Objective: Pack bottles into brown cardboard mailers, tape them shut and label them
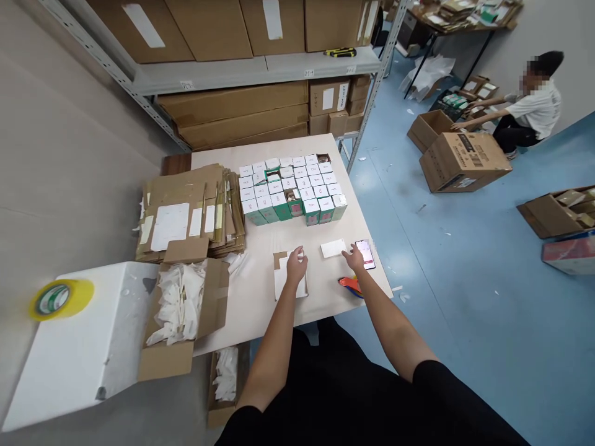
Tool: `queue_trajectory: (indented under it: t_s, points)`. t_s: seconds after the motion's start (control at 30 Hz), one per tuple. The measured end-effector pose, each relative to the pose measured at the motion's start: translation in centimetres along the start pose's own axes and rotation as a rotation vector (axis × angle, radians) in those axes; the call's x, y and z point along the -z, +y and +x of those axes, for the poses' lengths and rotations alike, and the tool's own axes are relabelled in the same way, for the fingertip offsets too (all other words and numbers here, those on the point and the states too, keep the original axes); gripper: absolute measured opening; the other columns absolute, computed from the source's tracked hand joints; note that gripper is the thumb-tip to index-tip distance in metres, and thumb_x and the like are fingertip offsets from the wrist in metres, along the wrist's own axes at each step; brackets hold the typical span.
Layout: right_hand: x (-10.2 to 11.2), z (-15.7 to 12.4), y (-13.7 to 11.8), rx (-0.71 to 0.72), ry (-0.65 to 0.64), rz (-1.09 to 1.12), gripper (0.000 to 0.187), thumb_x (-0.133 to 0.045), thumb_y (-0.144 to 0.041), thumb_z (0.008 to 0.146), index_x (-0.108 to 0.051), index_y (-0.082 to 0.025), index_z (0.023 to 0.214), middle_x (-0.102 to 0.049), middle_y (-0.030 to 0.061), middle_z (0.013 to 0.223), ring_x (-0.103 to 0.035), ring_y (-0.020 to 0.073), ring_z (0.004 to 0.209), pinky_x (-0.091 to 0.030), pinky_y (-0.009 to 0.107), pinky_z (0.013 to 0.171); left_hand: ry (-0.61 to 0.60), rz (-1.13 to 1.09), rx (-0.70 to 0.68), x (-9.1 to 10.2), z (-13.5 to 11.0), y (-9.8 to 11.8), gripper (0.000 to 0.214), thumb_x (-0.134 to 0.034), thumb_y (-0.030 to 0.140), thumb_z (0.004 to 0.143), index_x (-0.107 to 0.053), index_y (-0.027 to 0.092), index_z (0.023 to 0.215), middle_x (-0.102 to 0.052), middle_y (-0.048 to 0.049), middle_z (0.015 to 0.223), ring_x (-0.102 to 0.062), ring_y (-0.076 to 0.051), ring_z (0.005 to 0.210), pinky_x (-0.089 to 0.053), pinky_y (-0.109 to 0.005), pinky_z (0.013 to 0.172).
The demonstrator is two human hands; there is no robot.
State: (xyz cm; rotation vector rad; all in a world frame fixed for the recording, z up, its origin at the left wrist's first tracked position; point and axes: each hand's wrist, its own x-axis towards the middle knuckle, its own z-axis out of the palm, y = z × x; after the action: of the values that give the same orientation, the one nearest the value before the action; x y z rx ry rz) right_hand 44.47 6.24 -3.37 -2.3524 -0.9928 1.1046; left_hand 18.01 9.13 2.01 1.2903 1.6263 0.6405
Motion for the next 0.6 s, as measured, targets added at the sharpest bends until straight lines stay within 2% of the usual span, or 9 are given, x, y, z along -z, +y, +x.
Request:
queue_trajectory:
  t_s: [0.13, 0.23, 0.33, 0.47, 0.6]
  points:
    - [-0.2, 3.0, 0.2, 0.005, -0.094, -0.118, 0.076, -0.062, -0.054, 0.095, -0.041, -0.018, 0.159, -0.06, 0.018, 0.148, -0.062, 0.0301, 0.131, -0.051, 0.034, 0.098, -0.017, -0.043, 0.042, -1.4, 2.3, 1.1, 0.048, -0.062, 0.022, 0.091, -0.064, 0.022, 0.139, -0.069, -0.0111, 0.132, -0.069, -0.02, 0.101, -0.055, -0.034, 0.092]
    - [-1.0, 4.7, -0.1, -0.046, -0.126, -0.17, 0.079, -0.064, -0.061, 0.093, -0.042, -0.019, 0.156, -0.059, 0.0191, 0.148, -0.062, 0.0315, 0.131, -0.052, 0.035, 0.097, -0.054, -0.043, 0.073, -1.7, 2.6, 0.5, 0.045, -0.063, 0.024, 0.091, -0.067, 0.024, 0.136, -0.071, -0.0093, 0.128, -0.069, -0.018, 0.095, -0.055, -0.033, 0.09]
    - [-2.1, 6.0, -0.4, -0.102, -0.151, -0.22, 0.081, -0.07, -0.062, 0.089, -0.044, -0.019, 0.152, -0.059, 0.019, 0.147, -0.063, 0.0325, 0.127, -0.053, 0.035, 0.094, -0.031, -0.042, 0.107, -1.8, 2.2, -0.6, 0.041, -0.061, 0.025, 0.093, -0.068, 0.023, 0.133, -0.073, -0.009, 0.126, -0.069, -0.018, 0.095, -0.055, -0.034, 0.09]
    - [-3.2, 7.1, -0.2, -0.118, -0.123, -0.263, 0.065, -0.077, -0.048, 0.087, -0.05, -0.02, 0.14, -0.064, 0.0171, 0.136, -0.067, 0.0313, 0.117, -0.053, 0.036, 0.089, 0.0, -0.056, 0.114, -2.1, 1.8, -1.4, 0.037, -0.06, 0.023, 0.092, -0.071, 0.022, 0.127, -0.074, -0.0094, 0.124, -0.07, -0.019, 0.096, -0.056, -0.034, 0.091]
    - [-3.1, 7.6, 0.4, -0.106, -0.099, -0.216, 0.041, -0.07, -0.043, 0.091, -0.059, -0.02, 0.122, -0.071, 0.0162, 0.116, -0.069, 0.031, 0.103, -0.054, 0.038, 0.083, -0.012, -0.081, 0.08, -1.5, 2.1, -1.2, 0.037, -0.062, 0.023, 0.09, -0.072, 0.022, 0.126, -0.075, -0.0091, 0.121, -0.071, -0.019, 0.093, -0.057, -0.036, 0.092]
